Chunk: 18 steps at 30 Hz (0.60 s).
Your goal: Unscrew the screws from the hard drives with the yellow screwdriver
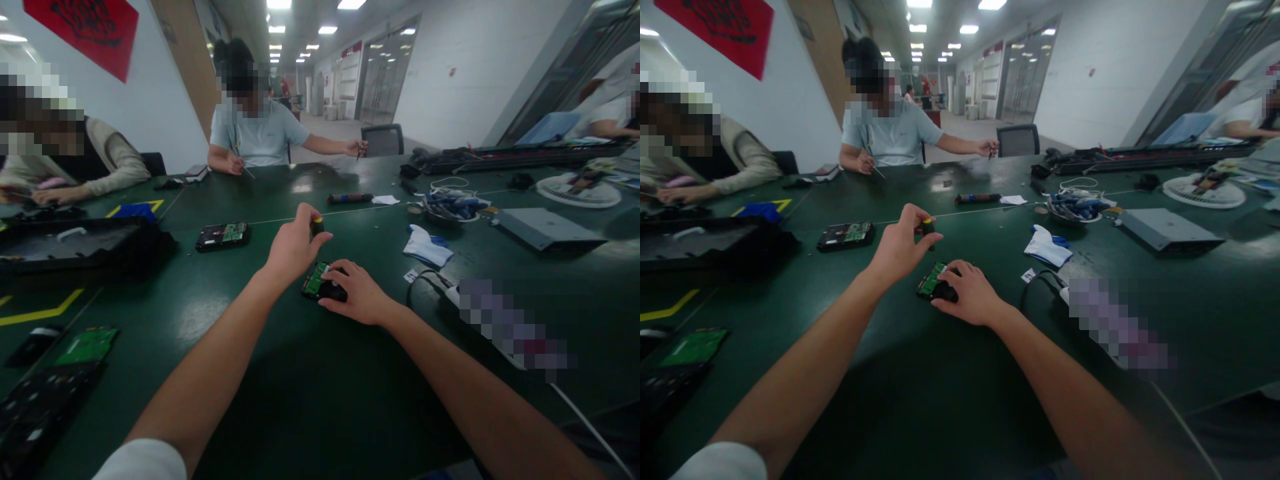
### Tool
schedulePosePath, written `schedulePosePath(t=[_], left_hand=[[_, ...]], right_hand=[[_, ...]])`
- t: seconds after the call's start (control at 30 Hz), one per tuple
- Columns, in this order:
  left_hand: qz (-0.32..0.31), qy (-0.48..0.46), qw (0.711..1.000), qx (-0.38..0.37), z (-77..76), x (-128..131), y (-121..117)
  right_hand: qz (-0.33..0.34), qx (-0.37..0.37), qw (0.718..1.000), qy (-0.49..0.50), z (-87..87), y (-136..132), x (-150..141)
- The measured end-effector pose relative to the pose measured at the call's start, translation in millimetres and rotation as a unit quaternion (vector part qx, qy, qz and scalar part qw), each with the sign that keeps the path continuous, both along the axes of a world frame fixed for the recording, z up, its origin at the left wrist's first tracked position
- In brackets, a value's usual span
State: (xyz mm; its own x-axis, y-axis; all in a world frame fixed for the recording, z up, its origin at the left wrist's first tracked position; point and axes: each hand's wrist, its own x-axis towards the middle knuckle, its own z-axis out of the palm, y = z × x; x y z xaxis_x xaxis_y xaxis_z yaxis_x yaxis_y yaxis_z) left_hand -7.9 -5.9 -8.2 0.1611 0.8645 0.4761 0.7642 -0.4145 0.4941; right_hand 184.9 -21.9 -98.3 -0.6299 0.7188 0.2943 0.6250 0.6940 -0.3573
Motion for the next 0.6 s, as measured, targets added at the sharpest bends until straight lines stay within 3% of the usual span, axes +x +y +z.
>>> schedulePosePath(t=[0.1, 0.33, 0.6], left_hand=[[-0.016, 0.025, 0.999, 0.025, 2.6, -0.3, -0.6], [0.022, 0.105, 0.993, 0.039, 2.6, 0.4, -0.7], [0.05, 0.062, 0.997, -0.003, -0.3, 0.2, 0.9]], right_hand=[[-0.002, 0.001, 1.0, 0.0, -0.2, 0.0, -0.6], [0.003, 0.002, 1.0, 0.006, -2.4, 1.5, 0.1], [0.004, 0.003, 1.0, 0.001, -0.6, 0.5, 0.8]])
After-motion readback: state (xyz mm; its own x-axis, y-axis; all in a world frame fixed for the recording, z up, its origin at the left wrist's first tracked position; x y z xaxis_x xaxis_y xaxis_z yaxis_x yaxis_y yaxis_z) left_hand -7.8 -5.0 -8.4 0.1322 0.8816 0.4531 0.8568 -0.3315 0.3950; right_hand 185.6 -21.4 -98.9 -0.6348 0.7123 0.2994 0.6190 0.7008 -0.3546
